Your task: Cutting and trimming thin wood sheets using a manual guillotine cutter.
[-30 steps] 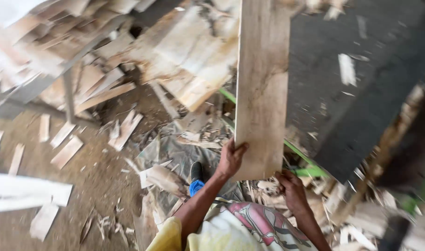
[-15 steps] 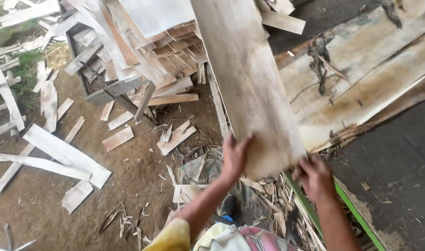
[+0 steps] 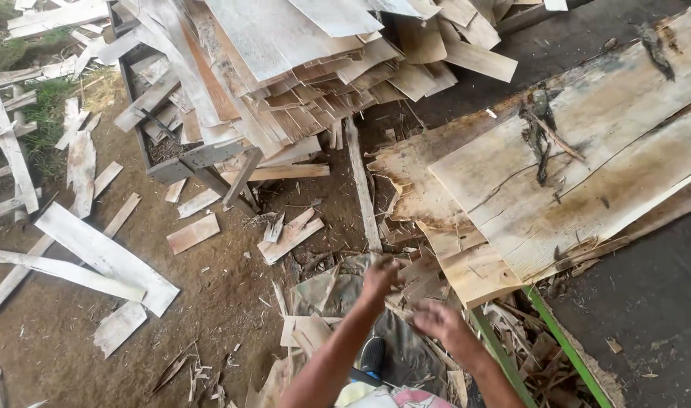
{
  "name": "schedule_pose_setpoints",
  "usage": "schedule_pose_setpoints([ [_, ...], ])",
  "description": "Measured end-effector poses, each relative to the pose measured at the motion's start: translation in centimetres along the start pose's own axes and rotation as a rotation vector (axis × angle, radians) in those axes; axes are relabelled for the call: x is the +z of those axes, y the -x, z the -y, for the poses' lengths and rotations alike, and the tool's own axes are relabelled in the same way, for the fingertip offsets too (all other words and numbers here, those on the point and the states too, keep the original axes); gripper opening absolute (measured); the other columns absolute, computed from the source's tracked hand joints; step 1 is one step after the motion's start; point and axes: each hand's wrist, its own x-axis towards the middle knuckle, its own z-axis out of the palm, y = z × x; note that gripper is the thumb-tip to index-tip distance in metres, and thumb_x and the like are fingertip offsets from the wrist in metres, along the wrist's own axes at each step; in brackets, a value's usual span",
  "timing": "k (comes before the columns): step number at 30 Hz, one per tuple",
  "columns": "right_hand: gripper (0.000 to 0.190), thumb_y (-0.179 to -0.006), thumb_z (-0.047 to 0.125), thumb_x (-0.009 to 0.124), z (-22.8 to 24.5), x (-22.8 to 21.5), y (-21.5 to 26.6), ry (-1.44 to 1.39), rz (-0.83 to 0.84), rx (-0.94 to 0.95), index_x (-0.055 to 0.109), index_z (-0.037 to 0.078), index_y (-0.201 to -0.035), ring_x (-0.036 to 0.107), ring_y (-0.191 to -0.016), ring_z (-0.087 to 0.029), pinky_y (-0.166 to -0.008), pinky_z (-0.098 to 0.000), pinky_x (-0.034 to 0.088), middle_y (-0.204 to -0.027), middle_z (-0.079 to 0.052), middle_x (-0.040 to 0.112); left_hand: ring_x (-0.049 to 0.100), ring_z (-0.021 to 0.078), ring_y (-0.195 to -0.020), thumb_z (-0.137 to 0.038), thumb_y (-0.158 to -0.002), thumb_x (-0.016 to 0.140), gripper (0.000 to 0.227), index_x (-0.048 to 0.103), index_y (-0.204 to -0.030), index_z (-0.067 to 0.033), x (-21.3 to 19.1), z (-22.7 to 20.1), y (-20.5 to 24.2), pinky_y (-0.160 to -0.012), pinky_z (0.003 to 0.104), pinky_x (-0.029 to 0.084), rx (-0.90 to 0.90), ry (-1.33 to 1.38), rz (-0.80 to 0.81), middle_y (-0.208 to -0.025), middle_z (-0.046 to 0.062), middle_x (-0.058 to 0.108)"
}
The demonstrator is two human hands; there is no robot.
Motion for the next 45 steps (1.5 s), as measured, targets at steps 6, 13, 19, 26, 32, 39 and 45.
schedule_pose_setpoints([
  [6,0.05,-0.091,0.015,0.073,-33.2,-7.1,-1.1,-0.271,0.006,0.102,0.061,0.006,-0.139,0.074,-0.106,-0.018,-0.093,-0.0332,0.058,-0.119,-0.009,0.079,0.069,0.0263,-0.086,-0.026,-0.099,0.065,0.045,0.065,-0.139,-0.0049,2.6,8.8,4.6,-0.066,0.037,0.055,0.016,-0.409,0.285,-0.108,0.026,0.074],
  [13,0.046,-0.091,0.015,0.074,-33.8,-7.0,1.6,-0.32,-0.133,0.03,0.062,0.003,-0.134,0.074,-0.1,-0.016,-0.09,-0.029,0.06,-0.115,-0.007,0.078,0.072,0.0333,-0.111,-0.031,-0.093,0.068,0.049,0.064,-0.135,-0.0073,10.1,4.6,5.2,-0.093,0.043,0.057,0.573,-0.888,0.075,-0.126,0.016,0.072],
  [19,0.046,-0.095,0.019,0.074,-29.1,-7.2,5.5,-0.342,-0.144,0.071,0.063,0.004,-0.136,0.067,-0.083,-0.012,-0.077,-0.0274,0.058,-0.103,-0.006,0.076,0.06,0.0355,-0.129,-0.031,-0.097,0.065,0.064,0.044,-0.151,-0.0033,14.4,4.4,3.0,-0.101,0.046,0.056,0.358,-0.596,0.228,-0.148,0.025,0.053],
  [26,0.042,-0.093,0.02,0.071,-27.9,-9.6,3.8,-0.45,-0.3,0.094,0.064,0.002,-0.13,0.072,-0.085,-0.016,-0.076,-0.0305,0.059,-0.101,-0.008,0.077,0.065,0.0393,-0.121,-0.016,-0.097,0.062,0.064,0.035,-0.153,0.0009,15.3,3.4,-8.6,-0.097,0.048,0.062,-0.005,0.008,0.213,-0.146,0.029,0.053],
  [32,0.042,-0.094,0.019,0.068,-18.3,-8.8,1.4,-0.68,-0.508,0.047,0.063,0.001,-0.132,0.071,-0.087,-0.016,-0.078,-0.0316,0.058,-0.102,-0.008,0.075,0.068,0.0364,-0.115,-0.016,-0.097,0.06,0.057,0.043,-0.149,-0.0012,17.8,-3.2,-11.7,-0.09,0.048,0.063,0.009,-0.06,0.158,-0.136,0.026,0.062],
  [39,0.046,-0.093,0.021,0.07,-11.0,-11.7,-2.9,-0.248,-0.673,-0.01,0.064,0.007,-0.136,0.073,-0.09,-0.019,-0.081,-0.033,0.061,-0.104,-0.009,0.076,0.047,0.0356,-0.152,-0.03,-0.104,0.061,0.053,0.048,-0.149,-0.0055,18.9,-6.9,-23.3,-0.133,0.056,0.029,0.972,-0.962,-0.012,-0.155,0.019,0.055],
  [45,0.047,-0.099,0.021,0.064,-1.1,-21.9,-10.7,0.408,-0.822,-0.092,0.054,0.01,-0.145,0.073,-0.105,-0.025,-0.086,-0.036,0.063,-0.123,-0.013,0.072,0.001,0.0429,-0.157,-0.061,-0.107,0.026,0.083,0.012,-0.164,-0.0034,20.8,-7.5,-29.7,-0.127,0.054,-0.002,0.647,-1.455,-0.2,-0.17,0.024,0.007],
])
